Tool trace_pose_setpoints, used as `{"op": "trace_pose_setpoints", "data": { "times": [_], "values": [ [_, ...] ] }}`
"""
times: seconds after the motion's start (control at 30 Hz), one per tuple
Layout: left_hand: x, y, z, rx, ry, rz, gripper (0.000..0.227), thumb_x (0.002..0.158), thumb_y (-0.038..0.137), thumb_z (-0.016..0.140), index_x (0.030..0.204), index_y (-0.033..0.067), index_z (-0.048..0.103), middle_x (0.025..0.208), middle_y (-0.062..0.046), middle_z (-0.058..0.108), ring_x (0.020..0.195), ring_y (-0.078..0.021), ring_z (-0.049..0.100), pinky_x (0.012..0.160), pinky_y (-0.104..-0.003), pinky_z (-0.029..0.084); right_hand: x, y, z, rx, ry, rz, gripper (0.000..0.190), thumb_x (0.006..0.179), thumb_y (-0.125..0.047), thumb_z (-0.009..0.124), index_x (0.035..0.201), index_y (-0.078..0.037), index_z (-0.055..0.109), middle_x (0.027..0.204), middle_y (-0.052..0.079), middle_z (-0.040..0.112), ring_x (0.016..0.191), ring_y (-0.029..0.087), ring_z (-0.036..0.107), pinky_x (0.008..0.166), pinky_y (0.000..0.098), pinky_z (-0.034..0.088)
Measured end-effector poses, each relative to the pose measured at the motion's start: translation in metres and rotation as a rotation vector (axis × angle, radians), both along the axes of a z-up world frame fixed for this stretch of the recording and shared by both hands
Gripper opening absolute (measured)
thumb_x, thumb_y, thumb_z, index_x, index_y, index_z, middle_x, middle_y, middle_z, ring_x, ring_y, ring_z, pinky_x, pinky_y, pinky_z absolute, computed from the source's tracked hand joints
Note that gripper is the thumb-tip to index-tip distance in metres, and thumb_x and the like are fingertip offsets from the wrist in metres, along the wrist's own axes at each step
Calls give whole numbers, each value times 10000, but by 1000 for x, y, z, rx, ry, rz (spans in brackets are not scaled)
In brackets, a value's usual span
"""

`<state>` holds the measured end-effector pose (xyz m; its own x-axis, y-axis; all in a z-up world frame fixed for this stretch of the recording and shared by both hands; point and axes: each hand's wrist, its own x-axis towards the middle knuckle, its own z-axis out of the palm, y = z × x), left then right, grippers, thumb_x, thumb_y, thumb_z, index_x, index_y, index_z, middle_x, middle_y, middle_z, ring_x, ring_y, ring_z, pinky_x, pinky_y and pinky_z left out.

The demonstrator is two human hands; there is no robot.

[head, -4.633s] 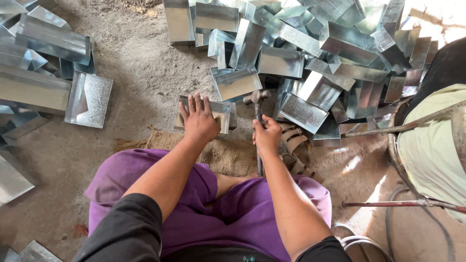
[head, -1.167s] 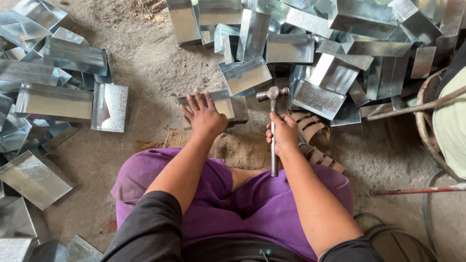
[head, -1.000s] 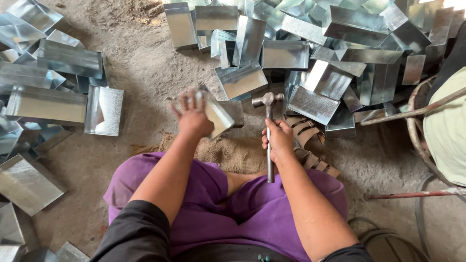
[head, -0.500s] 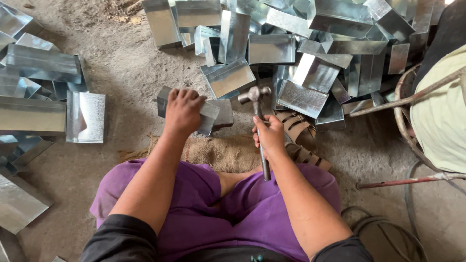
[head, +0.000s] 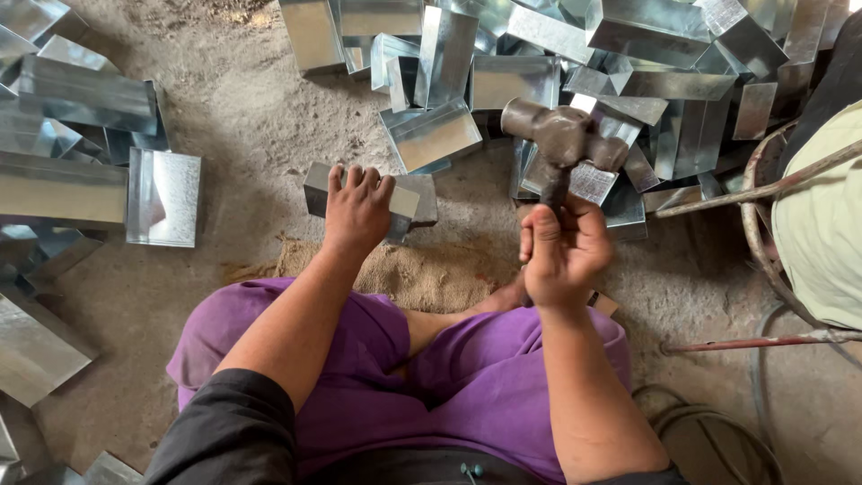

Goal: The person sits on the floor and repeatedly hammers small rectangular metal boxes with a hammer, striking the edges to shape or flatten them. The person handles each box one at a time, repositioning it as needed, and places finished pieces aside among a large pile of similar metal boxes.

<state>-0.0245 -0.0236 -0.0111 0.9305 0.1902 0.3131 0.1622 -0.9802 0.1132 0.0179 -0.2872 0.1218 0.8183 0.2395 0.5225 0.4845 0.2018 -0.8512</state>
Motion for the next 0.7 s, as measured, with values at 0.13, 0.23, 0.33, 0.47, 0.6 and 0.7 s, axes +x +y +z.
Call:
{"op": "trace_pose_setpoints", "data": {
  "times": [0.13, 0.23, 0.33, 0.47, 0.6, 0.7],
  "values": [
    [1, 1, 6, 12, 12, 11, 264, 908, 150, 601, 1169, 133, 638, 1140, -92, 646, 1193, -299, 569, 1147, -539, 285, 2, 25, -33, -361, -156, -76, 181, 1042, -204, 664, 963, -43, 639, 740, 23, 656, 552, 85, 574, 478, 248, 483],
    [-2, -2, 8, 34, 28, 2, 302, 861, 125, 603, 1160, 152, 642, 1120, -83, 645, 1172, -284, 571, 1115, -531, 286, 9, 34, -69, -666, -74, -89, 212, 964, -208, 736, 1021, -5, 707, 787, 54, 720, 628, 95, 661, 546, 253, 524],
    [-7, -4, 11, -25, -89, -43, 304, 864, 153, 625, 1168, 148, 641, 1122, -76, 638, 1173, -289, 574, 1122, -523, 286, 18, 24, -84, -801, 177, -83, 275, 931, -209, 741, 1110, -1, 728, 793, 61, 756, 570, 91, 659, 502, 246, 489],
    [-6, -1, 11, -175, -132, -38, 229, 923, 169, 622, 1147, 125, 628, 1116, -84, 634, 1138, -285, 590, 1039, -485, 385, 24, 11, -75, -634, 406, -30, 276, 949, -178, 735, 1121, 36, 721, 748, 80, 737, 521, 91, 584, 462, 247, 434],
    [0, 2, -5, -604, -364, -15, 277, 946, 99, 558, 1222, 73, 579, 1182, -173, 630, 1102, -387, 613, 922, -475, 513, 13, 9, -45, -538, 415, -73, 253, 942, -156, 722, 1128, 15, 702, 751, 58, 715, 498, 71, 572, 422, 242, 435],
    [5, 4, -23, -687, -408, 26, 418, 906, 82, 576, 1314, 5, 523, 1181, -265, 631, 1030, -470, 621, 849, -524, 528, 2, 9, -6, -389, 305, -55, 215, 985, -164, 705, 1100, 17, 706, 789, 50, 697, 532, 65, 573, 428, 239, 446]
  ]
}}
